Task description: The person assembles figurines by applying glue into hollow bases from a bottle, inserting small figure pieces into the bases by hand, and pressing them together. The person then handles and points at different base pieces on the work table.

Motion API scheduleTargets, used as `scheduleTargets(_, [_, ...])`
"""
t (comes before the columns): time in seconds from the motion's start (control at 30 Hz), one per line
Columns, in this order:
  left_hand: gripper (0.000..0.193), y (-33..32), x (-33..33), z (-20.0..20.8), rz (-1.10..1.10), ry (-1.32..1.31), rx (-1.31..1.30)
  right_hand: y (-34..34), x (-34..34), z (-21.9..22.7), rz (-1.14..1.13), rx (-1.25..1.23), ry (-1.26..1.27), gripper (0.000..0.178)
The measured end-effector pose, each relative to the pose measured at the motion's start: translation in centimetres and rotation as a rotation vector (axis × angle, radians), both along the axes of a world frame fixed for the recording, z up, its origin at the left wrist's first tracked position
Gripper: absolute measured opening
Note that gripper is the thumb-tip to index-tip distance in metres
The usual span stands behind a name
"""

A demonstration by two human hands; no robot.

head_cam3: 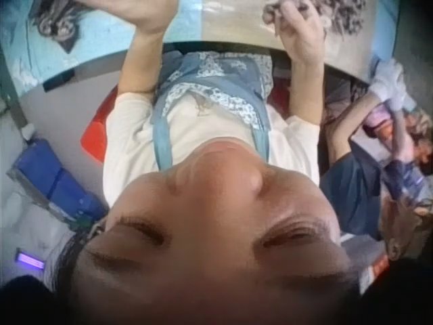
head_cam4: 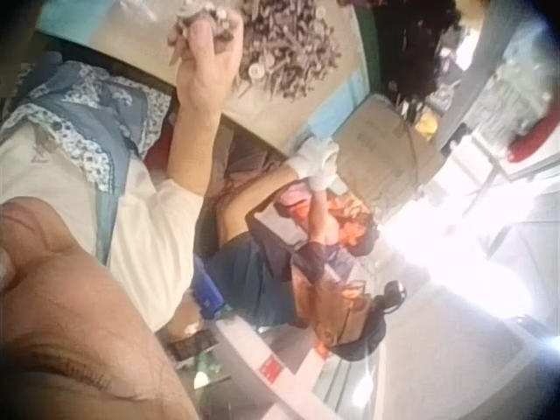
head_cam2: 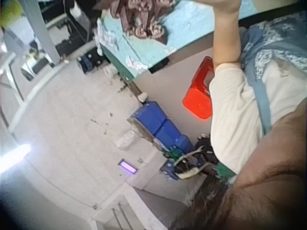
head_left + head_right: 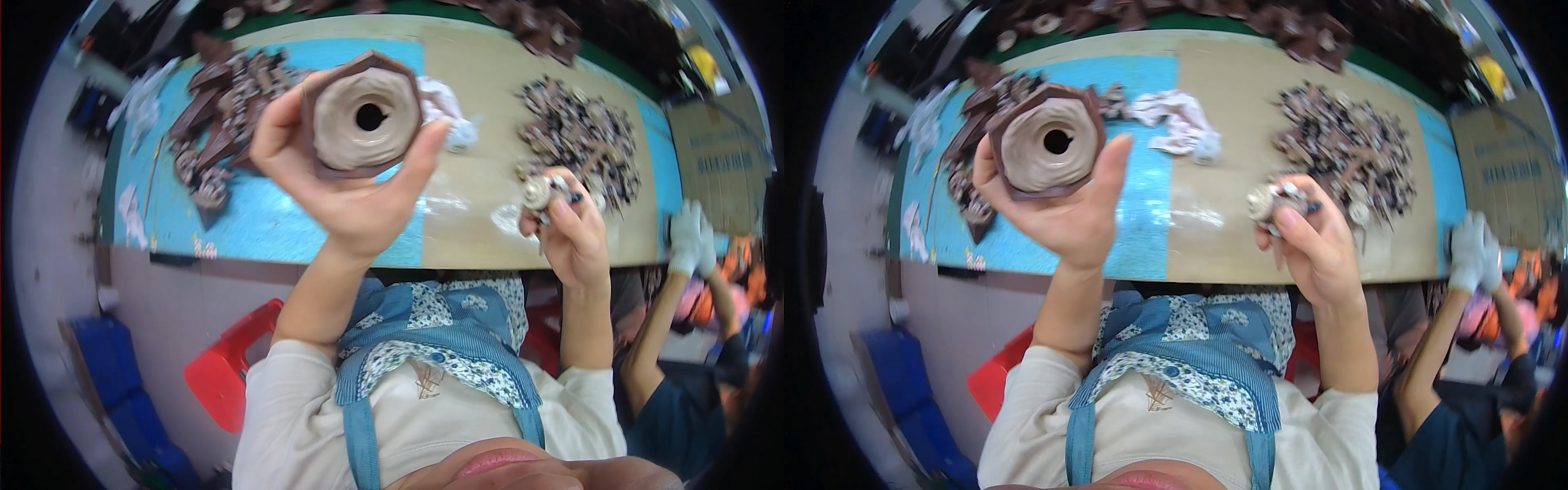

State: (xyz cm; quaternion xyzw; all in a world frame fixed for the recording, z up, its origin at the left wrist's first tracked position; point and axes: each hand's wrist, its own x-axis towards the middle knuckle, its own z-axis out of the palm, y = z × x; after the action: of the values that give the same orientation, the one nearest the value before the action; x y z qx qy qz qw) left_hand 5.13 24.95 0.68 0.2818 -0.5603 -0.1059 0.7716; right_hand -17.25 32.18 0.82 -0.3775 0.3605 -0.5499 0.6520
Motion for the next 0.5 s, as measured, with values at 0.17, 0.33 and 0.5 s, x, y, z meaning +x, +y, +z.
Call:
scheduleTargets(0.17, [0.08, 4.5, 0.6, -2.1, -0.787, 0.161, 0.73, 0.7, -1.7, -0.9, 0.012, 0.069, -0.154, 0.04])
scheduleTargets(0.33, [0.08, 6.2, -2.0, -4.0, -0.995, 0.178, 1.027, 2.0, -2.6, -1.2, 0.047, 0.069, -0.103, 0.043])
scheduleTargets(0.5, [0.074, 5.9, -3.5, -3.3, -1.067, -0.19, 0.935, 2.2, -3.0, -1.0, -0.016, -0.144, 0.225, 0.034])
